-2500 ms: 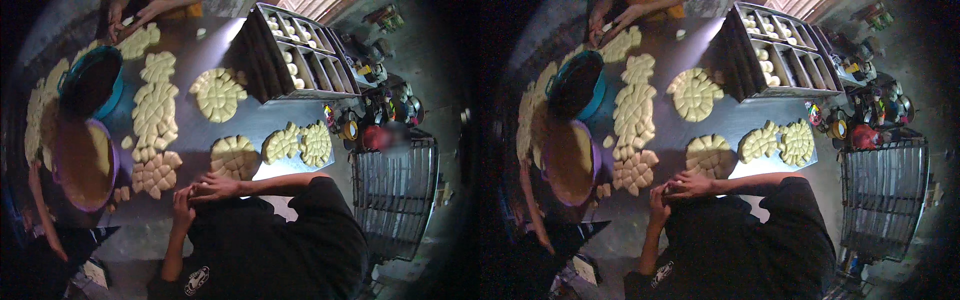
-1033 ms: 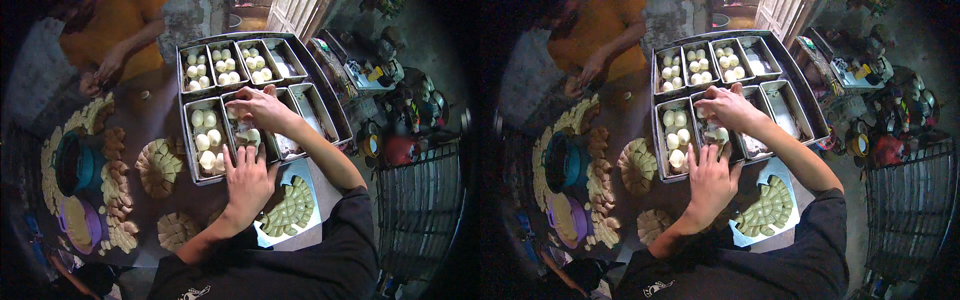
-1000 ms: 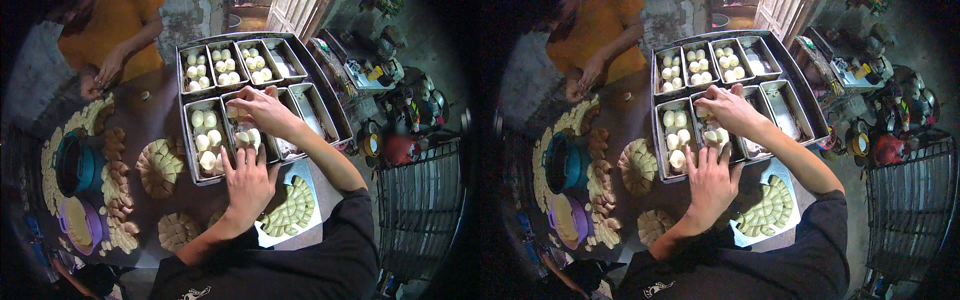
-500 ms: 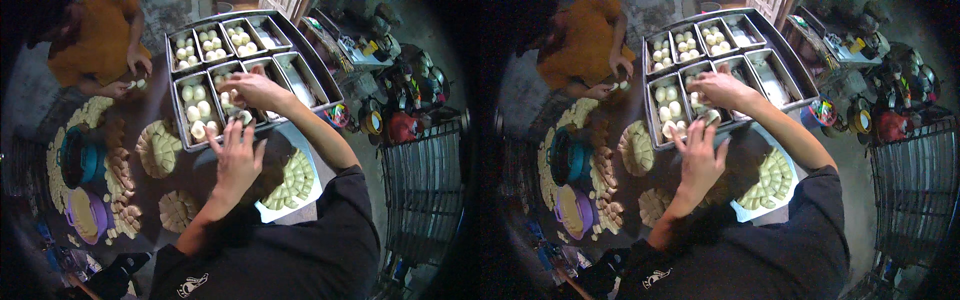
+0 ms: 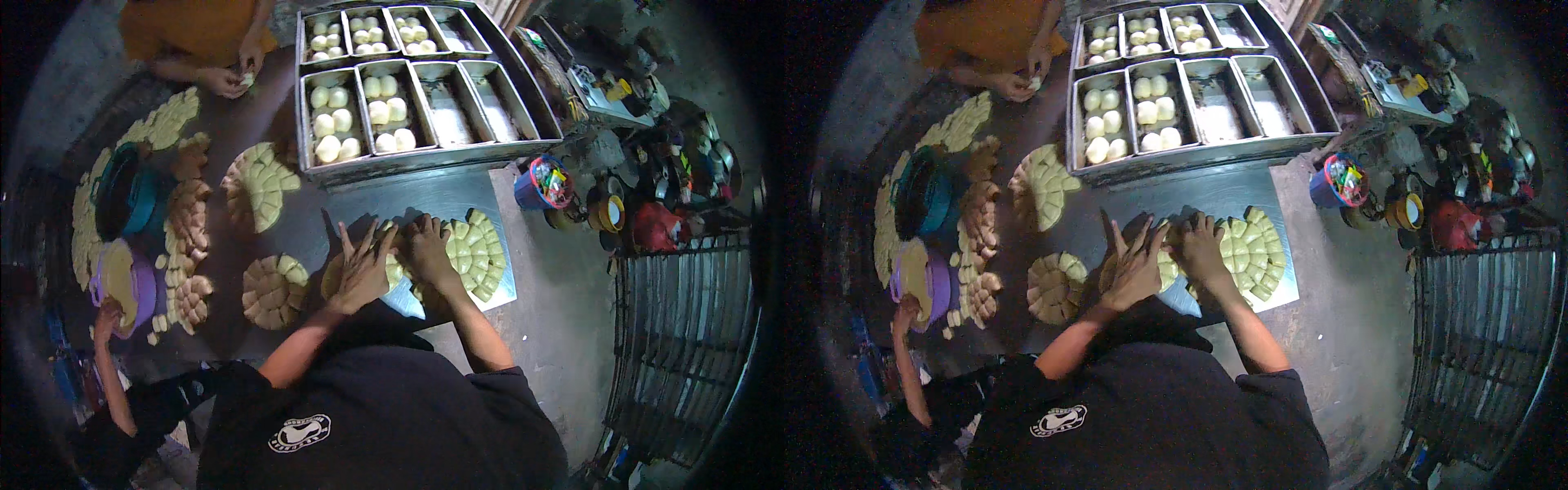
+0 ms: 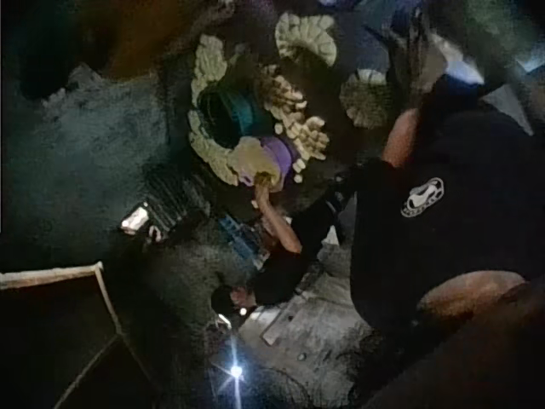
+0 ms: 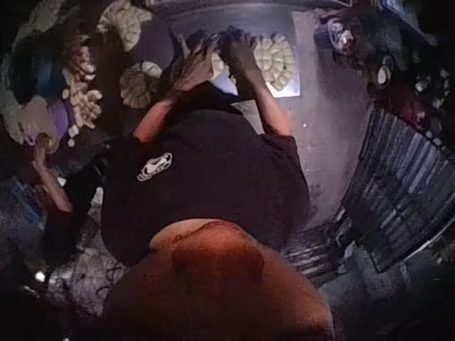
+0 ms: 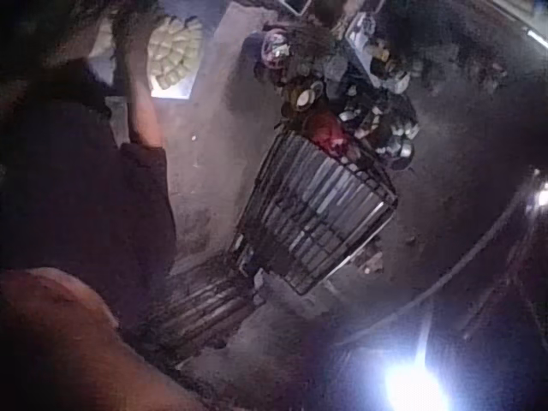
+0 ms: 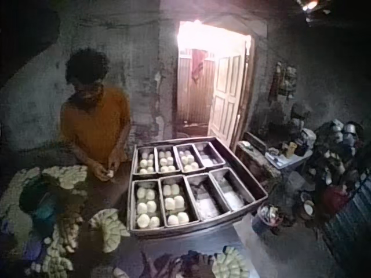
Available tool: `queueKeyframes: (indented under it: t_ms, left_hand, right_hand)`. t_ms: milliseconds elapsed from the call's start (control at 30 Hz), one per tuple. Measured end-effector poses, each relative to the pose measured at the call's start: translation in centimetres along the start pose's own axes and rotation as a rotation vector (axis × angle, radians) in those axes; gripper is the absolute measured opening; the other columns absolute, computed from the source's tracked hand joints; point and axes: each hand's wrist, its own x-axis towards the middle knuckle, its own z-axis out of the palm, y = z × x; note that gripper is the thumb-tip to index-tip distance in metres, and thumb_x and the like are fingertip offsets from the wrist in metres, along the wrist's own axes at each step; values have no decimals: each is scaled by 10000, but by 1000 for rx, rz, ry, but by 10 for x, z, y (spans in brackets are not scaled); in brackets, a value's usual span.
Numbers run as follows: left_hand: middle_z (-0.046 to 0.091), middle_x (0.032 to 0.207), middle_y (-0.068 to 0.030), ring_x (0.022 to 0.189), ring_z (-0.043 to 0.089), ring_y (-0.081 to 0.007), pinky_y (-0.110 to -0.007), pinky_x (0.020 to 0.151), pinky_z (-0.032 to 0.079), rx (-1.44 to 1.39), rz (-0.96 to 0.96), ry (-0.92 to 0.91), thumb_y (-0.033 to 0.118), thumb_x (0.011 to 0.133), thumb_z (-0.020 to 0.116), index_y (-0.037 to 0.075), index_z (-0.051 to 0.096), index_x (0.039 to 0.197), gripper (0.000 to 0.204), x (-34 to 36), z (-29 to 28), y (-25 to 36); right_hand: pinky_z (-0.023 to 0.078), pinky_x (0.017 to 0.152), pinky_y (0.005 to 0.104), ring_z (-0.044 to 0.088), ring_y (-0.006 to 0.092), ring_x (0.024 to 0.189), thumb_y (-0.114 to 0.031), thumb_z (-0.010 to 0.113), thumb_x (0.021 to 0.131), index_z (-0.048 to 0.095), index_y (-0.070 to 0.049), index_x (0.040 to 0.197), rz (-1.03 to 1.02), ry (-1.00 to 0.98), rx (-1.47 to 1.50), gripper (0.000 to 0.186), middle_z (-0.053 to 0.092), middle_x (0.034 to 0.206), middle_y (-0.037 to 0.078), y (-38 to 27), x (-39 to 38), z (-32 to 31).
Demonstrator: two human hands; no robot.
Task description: The person fills small pieces of dough with a dark paste and arranges the filled dough into flower-shaped patterns on a metal table before placing them into rectangular baking pans.
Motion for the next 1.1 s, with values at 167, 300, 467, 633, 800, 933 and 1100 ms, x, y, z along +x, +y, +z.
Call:
queueKeyframes:
  t_ms: [167, 300, 467, 633, 800, 933, 1100]
  left_hand:
    - [450, 1479, -201, 1416, 376, -368, -778, 1100, -43, 205, -28, -172, 130, 775, 617, -3, 346, 1490, 776, -14, 9, -18]
    - [531, 1394, -200, 1289, 507, -366, -699, 1128, 148, -82, -62, -62, 260, 838, 616, 18, 466, 1423, 650, -27, -24, -11]
    - [613, 1229, -163, 1163, 604, -264, -370, 1007, 451, -1138, -131, 375, 69, 982, 552, -10, 550, 1303, 331, -77, -66, -7]
    - [632, 1136, -138, 1067, 631, -224, -324, 929, 498, -1018, -193, 691, 74, 1006, 531, -46, 607, 1217, 254, -149, -153, -26]
    - [566, 1266, -205, 1124, 601, -308, -386, 947, 490, -1037, -246, 1067, 322, 1017, 542, -13, 543, 1342, 467, -213, -203, -77]
    - [489, 1373, -230, 1247, 519, -342, -458, 1056, 413, -344, 56, 1174, 551, 991, 493, -3, 472, 1408, 694, -281, -234, -150]
    - [521, 1339, -204, 1229, 533, -315, -452, 1050, 421, -338, 408, 1422, 491, 990, 533, 4, 478, 1398, 638, -339, -253, -207]
  right_hand:
    - [395, 870, 503, 577, 368, 946, -106, 749, 754, 556, -32, 1021, 26, -83, 555, 338, 599, 957, 160, -26, -13, -17]
    - [476, 762, 330, 587, 215, 833, 70, 673, 803, 479, -8, 926, -89, 161, 773, 242, 552, 858, 101, -73, -27, -92]
    - [471, 901, 310, 568, 174, 965, 53, 743, 826, 480, -18, 1104, -200, 32, 1159, 389, 516, 1035, 90, -142, -25, -127]
    - [503, 911, 326, 638, 235, 1038, 132, 749, 721, 701, 29, 1034, -217, 3, 1137, 333, 661, 1123, 152, -228, 1, -95]
    - [517, 888, 308, 654, 220, 1005, 153, 719, 715, 716, 43, 997, -293, -8, 1211, 302, 670, 1075, 135, -357, 28, -82]
    - [525, 836, 279, 669, 160, 916, 100, 740, 763, 557, 2, 1235, -149, -526, 1533, 516, 691, 998, 102, -454, 26, -60]
    - [508, 871, 288, 645, 155, 985, -43, 767, 819, 464, -12, 1363, -355, -845, 1368, 623, 680, 1073, 97, -556, 1, -31]
